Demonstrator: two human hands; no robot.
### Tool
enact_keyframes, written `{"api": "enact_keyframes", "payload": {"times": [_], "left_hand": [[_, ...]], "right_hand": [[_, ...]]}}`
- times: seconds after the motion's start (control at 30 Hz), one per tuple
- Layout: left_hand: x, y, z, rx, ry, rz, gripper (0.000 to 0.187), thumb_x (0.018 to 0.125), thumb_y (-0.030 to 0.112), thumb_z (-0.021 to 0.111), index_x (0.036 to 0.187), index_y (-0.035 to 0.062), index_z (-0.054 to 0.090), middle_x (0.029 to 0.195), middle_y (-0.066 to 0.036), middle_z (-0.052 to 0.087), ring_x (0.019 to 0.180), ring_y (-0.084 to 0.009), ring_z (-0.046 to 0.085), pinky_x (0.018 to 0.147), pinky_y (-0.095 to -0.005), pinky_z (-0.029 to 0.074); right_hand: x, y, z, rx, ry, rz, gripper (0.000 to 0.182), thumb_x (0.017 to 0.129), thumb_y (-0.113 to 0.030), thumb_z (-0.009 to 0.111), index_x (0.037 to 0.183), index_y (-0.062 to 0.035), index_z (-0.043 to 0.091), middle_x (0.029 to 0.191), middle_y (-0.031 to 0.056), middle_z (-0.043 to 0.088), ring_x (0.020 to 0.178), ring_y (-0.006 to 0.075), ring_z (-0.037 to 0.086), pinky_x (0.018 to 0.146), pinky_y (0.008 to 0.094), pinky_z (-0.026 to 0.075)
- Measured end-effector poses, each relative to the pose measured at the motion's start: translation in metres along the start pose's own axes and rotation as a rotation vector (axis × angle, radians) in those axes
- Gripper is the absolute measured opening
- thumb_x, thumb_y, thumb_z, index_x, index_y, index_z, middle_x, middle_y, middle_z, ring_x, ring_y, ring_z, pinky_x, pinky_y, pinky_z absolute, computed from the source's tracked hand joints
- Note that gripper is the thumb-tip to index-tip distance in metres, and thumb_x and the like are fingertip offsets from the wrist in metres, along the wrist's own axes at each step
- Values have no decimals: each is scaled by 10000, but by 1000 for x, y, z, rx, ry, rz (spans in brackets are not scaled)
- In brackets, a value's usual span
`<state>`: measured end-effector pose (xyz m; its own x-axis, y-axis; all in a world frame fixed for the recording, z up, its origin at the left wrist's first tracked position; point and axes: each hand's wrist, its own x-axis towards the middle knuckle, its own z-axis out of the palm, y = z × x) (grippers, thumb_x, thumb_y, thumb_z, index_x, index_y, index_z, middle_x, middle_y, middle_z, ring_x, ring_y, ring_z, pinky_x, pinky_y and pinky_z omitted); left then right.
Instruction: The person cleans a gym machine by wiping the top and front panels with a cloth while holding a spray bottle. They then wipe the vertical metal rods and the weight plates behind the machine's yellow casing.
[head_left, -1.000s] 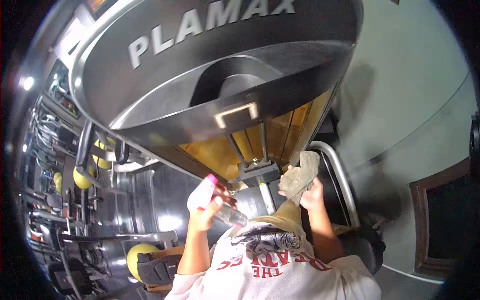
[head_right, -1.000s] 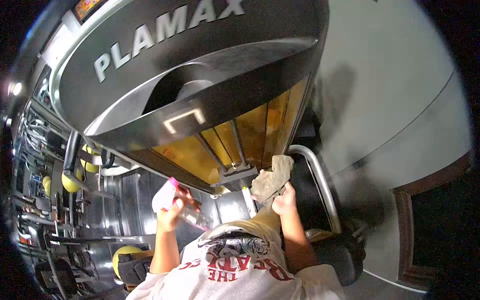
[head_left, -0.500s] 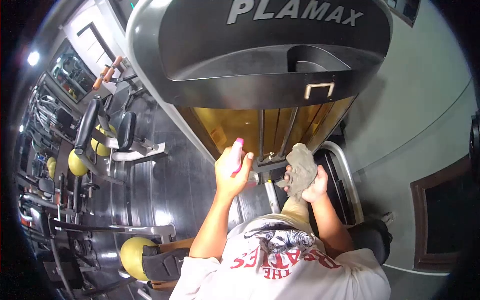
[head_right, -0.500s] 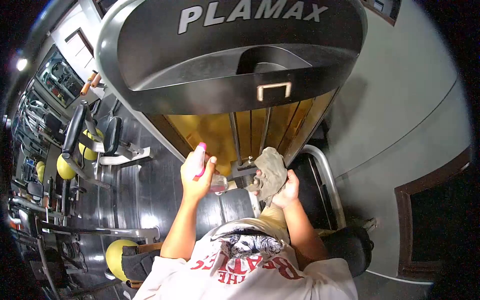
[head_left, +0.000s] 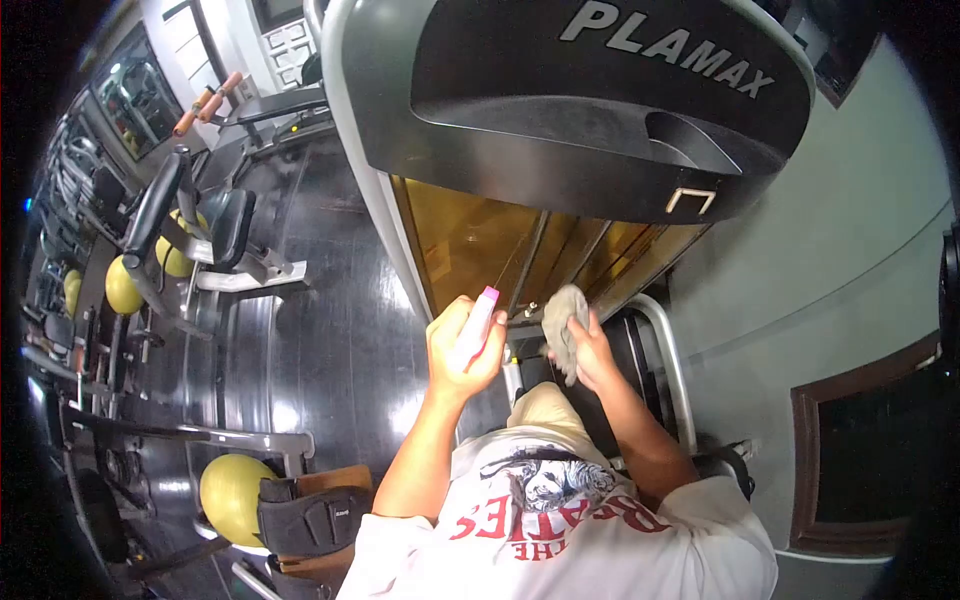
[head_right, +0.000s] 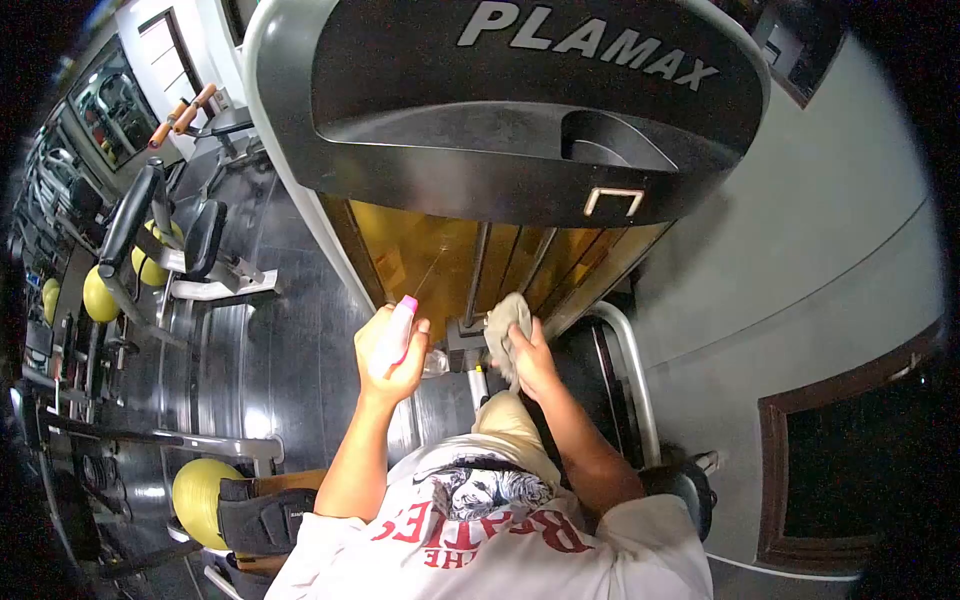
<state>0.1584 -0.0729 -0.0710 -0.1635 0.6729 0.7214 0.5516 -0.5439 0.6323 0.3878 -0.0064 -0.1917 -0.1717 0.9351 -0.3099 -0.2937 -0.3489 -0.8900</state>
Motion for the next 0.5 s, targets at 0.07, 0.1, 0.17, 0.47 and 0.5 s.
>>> {"api": "enact_keyframes", "payload": {"times": [0.07,0.1,0.17,0.47,0.5], "left_hand": [[3,5,-10,0,15,29,263,810,-53,714,1066,-40,654,710,-105,586,592,-236,576,564,-339,463],[4,8,-15,-8,35,37,237,814,-53,709,1044,-40,653,714,-106,591,595,-236,578,570,-340,466],[1,9,-23,-19,54,36,241,815,-53,710,1050,-41,658,741,-110,604,618,-241,589,585,-339,478],[-46,13,-68,-50,64,-149,300,839,-79,690,1135,-41,659,762,-107,629,618,-212,603,578,-313,479],[-52,14,-71,-55,80,-167,301,841,-80,688,1138,-41,659,761,-107,632,615,-211,605,577,-313,479]], "right_hand": [[33,-14,13,-261,77,-260,445,1036,-298,570,1385,-58,437,1201,152,629,1048,271,643,694,410,584],[44,-29,24,-428,158,-402,504,1018,-335,593,1382,-23,435,1229,198,621,1077,311,639,766,425,567],[51,-72,63,-773,390,-702,628,984,-413,630,1369,44,437,1275,295,600,1135,395,627,918,457,520],[100,-53,108,-1032,254,-740,538,946,-215,611,1416,-32,425,1414,357,465,1296,489,479,1029,523,429],[97,-41,100,-1071,226,-751,539,939,-190,595,1425,-43,414,1440,356,446,1322,483,467,1039,517,430]]}}
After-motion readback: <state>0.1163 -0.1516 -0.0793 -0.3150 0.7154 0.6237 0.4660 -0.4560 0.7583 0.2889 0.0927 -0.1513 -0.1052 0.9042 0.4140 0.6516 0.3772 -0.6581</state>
